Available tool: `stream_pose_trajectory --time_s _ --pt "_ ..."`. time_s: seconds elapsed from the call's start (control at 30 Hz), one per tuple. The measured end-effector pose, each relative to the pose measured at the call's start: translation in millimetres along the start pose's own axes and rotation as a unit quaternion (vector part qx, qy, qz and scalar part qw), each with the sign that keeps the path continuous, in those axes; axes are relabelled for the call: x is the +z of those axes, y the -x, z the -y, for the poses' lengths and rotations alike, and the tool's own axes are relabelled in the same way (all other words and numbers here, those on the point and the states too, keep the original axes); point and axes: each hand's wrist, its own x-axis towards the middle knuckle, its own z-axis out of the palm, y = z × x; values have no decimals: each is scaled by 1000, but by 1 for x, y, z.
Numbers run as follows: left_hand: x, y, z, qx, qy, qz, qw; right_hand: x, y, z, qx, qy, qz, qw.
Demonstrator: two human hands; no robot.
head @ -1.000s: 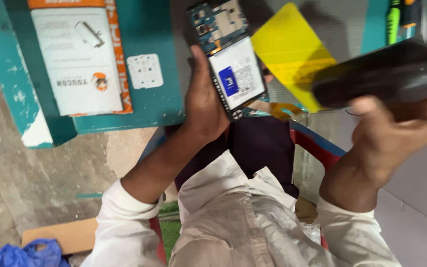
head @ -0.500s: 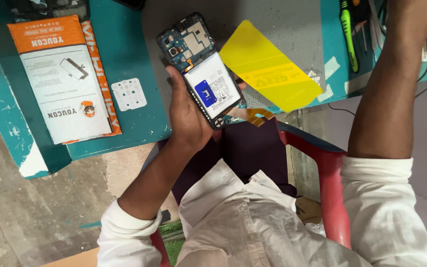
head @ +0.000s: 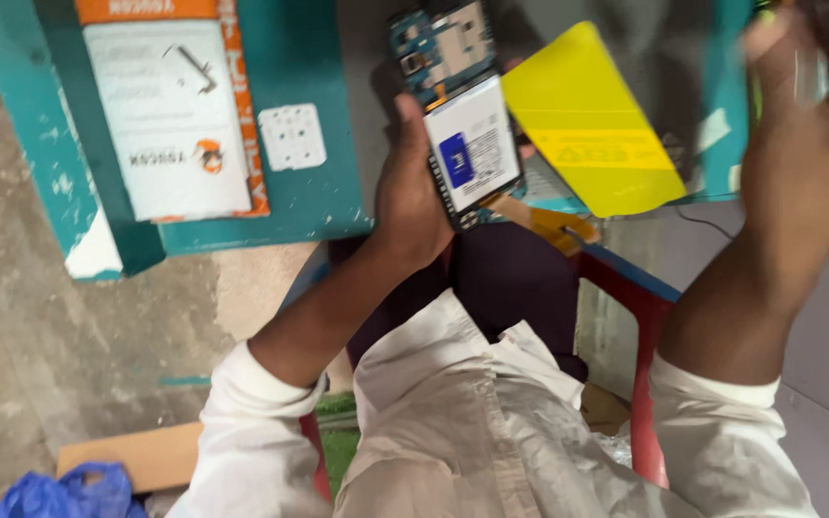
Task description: The person works on a disassembled smartphone, using a yellow plastic pry tool to separate the battery from the phone's frame. They apply a liquid from a small bottle to the battery area and continue prying to detach the battery. The person then uses a black plastic card to further separate the battery and ribbon cable.
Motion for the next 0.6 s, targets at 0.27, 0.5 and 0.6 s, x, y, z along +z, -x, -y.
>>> stream_pose_trajectory --time_s 0.27,0.5,0.6 --pt "4 2 -7 4 -68 27 997 50 -22 81 89 185 182 962" --pt "0 5 -6 -43 -75 13 996 56 -37 72 38 114 215 969" --pt "-1 8 -6 -45 -124 -6 991 58 -44 73 50 102 234 965"
